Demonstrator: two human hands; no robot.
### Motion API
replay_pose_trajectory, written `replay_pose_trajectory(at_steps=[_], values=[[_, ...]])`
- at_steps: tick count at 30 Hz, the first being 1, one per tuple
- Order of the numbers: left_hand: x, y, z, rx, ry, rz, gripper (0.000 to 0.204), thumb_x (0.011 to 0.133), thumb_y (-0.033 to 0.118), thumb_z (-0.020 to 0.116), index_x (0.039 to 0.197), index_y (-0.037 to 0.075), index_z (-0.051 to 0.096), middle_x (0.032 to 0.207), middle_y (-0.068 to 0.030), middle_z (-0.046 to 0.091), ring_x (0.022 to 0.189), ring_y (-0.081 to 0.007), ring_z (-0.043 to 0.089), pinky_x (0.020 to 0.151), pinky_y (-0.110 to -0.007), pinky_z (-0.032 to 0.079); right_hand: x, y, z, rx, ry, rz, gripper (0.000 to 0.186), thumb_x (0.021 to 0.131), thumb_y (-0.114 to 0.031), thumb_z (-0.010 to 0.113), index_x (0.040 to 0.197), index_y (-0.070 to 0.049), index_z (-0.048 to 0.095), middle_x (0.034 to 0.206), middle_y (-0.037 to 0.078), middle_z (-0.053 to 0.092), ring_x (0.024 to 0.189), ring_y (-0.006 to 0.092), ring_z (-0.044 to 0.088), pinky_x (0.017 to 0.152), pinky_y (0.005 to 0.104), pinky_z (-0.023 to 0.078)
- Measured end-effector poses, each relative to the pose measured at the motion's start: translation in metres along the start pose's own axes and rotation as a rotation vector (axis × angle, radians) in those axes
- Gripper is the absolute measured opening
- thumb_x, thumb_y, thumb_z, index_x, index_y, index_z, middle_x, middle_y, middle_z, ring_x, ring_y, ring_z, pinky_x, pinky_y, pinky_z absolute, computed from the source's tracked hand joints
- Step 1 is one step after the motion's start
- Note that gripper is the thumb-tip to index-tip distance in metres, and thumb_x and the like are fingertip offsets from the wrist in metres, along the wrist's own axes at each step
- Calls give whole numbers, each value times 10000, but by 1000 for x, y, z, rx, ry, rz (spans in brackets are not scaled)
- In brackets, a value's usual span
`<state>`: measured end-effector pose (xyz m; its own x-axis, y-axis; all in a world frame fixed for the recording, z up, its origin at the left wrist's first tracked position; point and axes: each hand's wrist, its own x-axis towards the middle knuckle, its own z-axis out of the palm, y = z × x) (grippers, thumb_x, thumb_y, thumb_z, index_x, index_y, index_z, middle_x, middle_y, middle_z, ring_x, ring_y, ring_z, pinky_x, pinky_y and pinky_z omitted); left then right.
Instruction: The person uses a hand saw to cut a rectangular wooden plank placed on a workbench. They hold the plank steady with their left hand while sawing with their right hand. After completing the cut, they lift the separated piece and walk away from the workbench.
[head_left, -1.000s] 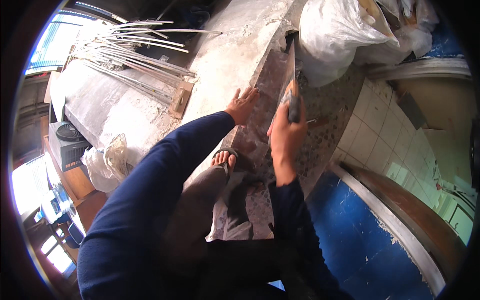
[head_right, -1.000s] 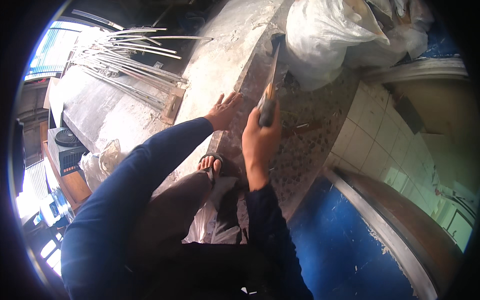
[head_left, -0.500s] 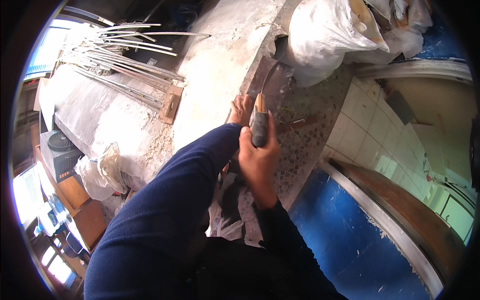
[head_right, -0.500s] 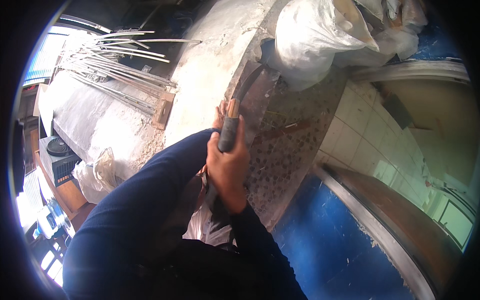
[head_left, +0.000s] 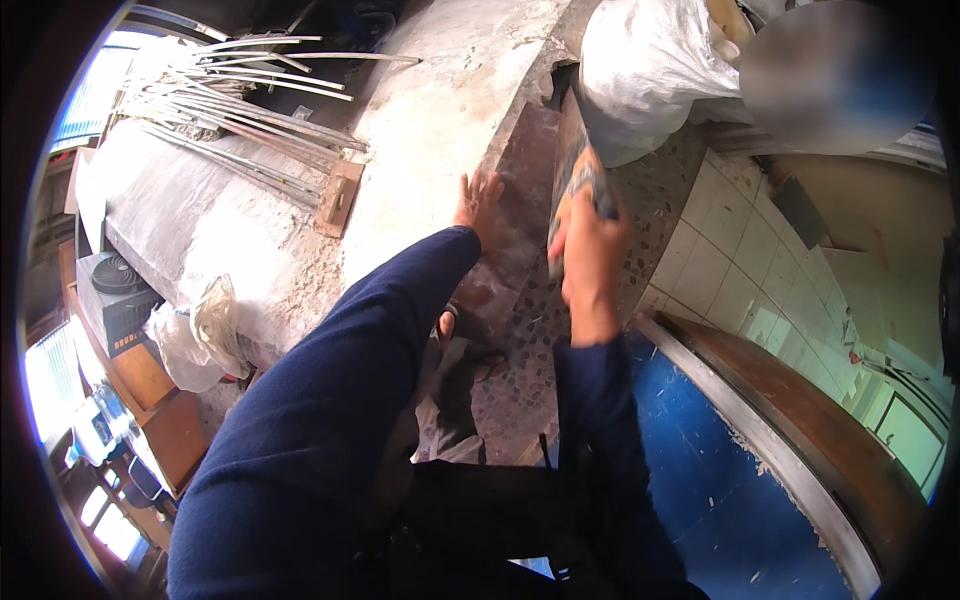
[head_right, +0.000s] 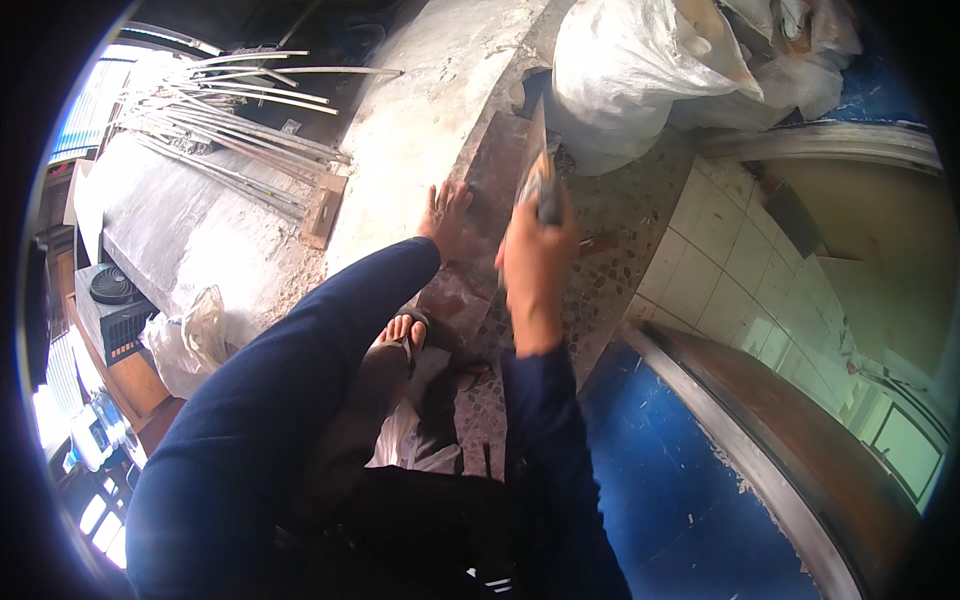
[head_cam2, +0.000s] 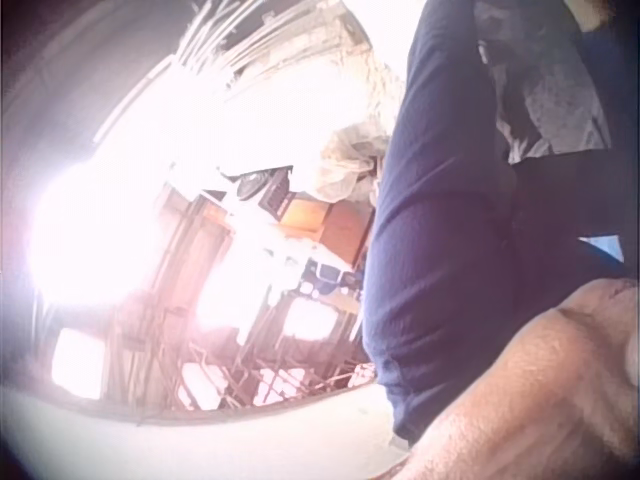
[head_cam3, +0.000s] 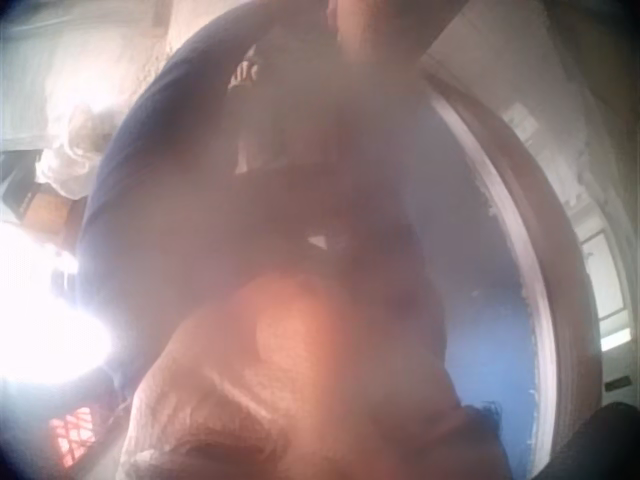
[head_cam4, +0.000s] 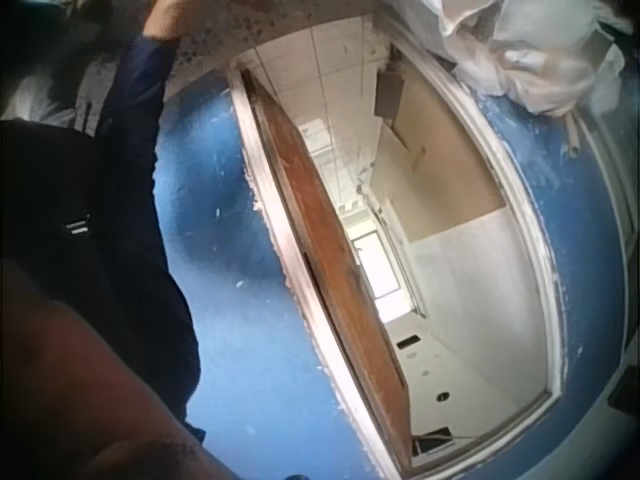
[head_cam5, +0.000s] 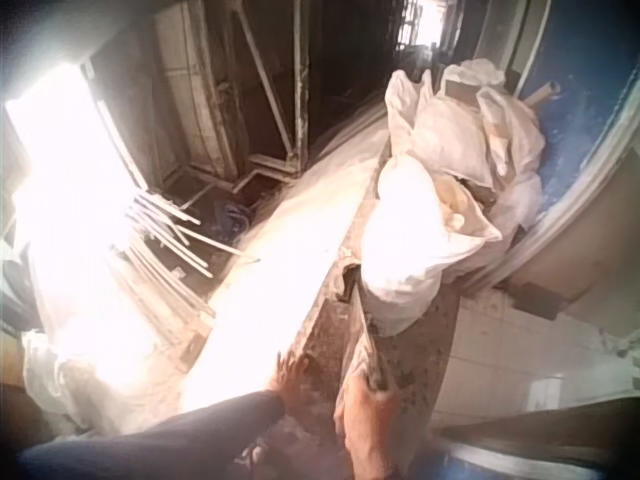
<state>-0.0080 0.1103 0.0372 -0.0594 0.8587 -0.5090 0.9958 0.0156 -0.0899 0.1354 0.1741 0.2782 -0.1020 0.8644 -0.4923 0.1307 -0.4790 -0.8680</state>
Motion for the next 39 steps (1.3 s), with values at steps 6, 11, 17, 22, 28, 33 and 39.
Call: replay_pose_trajectory(at_steps=[6, 11, 17, 22, 28, 33, 39], values=[[-10, -10, -30, -126, -102, 85, 1537, 480, 358, 1025, 1651, 8, 92, 1739, -183, -25, 1582, -454, 117, 1166, -640, 371, -86, 21, -17, -137, 120, -83, 502, 988, -130, 589, 1460, 27, 518, 814, 119, 684, 459, 129, 570, 426, 293, 445], [5, 20, -24, -120, -73, 127, 1521, 511, 352, 1019, 1660, 36, 73, 1740, -186, -12, 1579, -473, 94, 1091, -650, 460, 36, 15, -4, -162, 87, -43, 400, 970, -124, 563, 1353, -9, 579, 704, 78, 624, 447, 142, 554, 431, 302, 447], [3, -3, 47, -16, 228, -83, 1467, 562, 305, 999, 1643, -27, 65, 1717, -271, -37, 1550, -547, 105, 1102, -481, 507, -60, 31, 10, -177, 107, -119, 485, 956, -93, 604, 1421, 35, 552, 1122, 222, 712, 727, 258, 721, 643, 371, 575], [0, 9, -36, -28, -157, 99, 1425, 589, 293, 984, 1625, -77, 77, 1695, -324, -63, 1544, -565, 86, 1115, -446, 498, 20, 29, 12, -218, 79, -119, 415, 949, -97, 592, 1329, 69, 575, 1141, 260, 701, 921, 348, 720, 824, 426, 553], [6, 3, 9, 14, -134, -91, 1092, 927, 714, 524, 1666, 60, 57, 1756, -97, -42, 1580, -473, 78, 710, -612, 631, -66, 40, -4, -190, 62, -98, 494, 971, -58, 583, 1446, 50, 502, 1296, 262, 656, 1133, 325, 688, 967, 403, 535], [28, 29, 29, 109, -21, -12, 1033, 944, 658, 514, 1671, 86, 53, 1757, -83, -49, 1581, -472, 72, 717, -616, 634, -68, 25, -6, -233, 79, -109, 530, 967, -37, 588, 1477, 61, 480, 1251, 266, 684, 1061, 321, 730, 926, 398, 567], [16, 33, -12, -52, -189, -29, 1026, 949, 649, 511, 1666, 63, 71, 1751, -114, -66, 1568, -514, 13, 799, -650, 604, -73, 75, 4, -322, 232, -459, 521, 966, -83, 607, 1467, 27, 517, 1181, 240, 691, 739, 165, 620, 643, 302, 509]])
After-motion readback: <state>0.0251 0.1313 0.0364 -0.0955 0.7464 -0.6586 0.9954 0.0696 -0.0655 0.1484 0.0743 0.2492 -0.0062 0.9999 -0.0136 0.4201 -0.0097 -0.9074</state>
